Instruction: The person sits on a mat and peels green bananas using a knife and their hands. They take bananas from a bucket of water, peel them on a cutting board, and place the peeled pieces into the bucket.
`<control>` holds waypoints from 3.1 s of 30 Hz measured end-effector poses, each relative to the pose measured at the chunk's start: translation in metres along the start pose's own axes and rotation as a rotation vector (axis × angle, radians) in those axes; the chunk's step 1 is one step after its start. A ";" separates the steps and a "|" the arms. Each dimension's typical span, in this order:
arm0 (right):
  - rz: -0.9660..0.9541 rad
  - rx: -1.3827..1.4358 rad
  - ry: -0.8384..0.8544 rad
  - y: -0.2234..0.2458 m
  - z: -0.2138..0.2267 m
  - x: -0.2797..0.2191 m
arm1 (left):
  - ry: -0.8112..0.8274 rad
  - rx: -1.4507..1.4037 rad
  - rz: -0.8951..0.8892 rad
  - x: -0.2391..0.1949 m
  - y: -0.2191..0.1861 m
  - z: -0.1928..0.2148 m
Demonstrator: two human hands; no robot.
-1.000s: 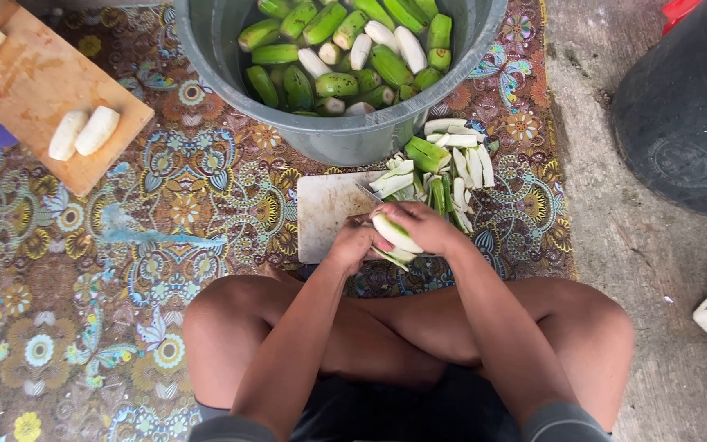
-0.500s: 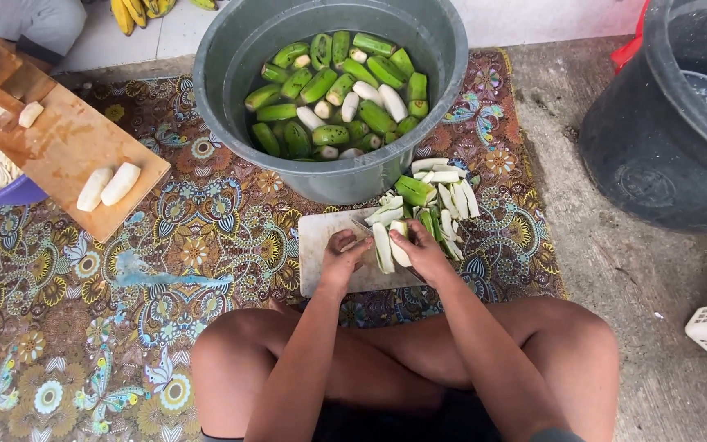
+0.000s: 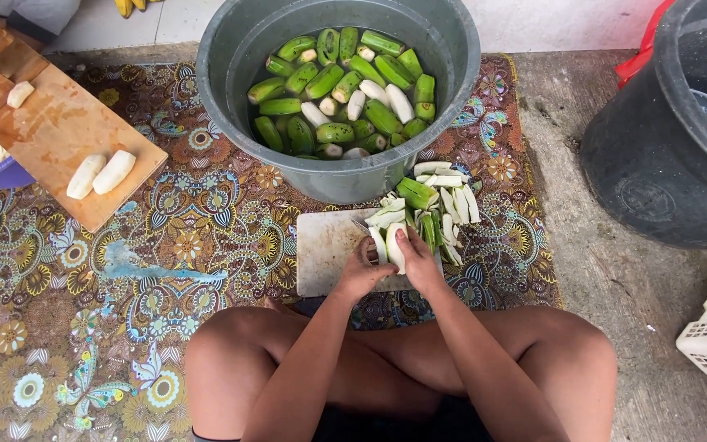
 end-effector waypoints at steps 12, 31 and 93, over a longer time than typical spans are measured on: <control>0.338 -0.545 0.000 0.096 -0.033 -0.038 | 0.089 -0.184 -0.110 0.007 0.005 -0.001; 0.403 -0.527 0.072 0.137 -0.046 -0.052 | -0.052 -0.111 -0.130 -0.005 -0.015 -0.002; 0.505 -0.520 -0.020 0.123 -0.037 -0.045 | -0.213 -0.015 0.101 0.005 0.023 0.028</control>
Point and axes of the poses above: each hand's wrist, its own x-axis towards the middle knuckle, its own z-axis out of the back of the hand, y = z × x, the point moved 10 cm from there along x, towards the middle knuckle, and after that the axes turned 4 degrees about -x, right-handed, at the moved point
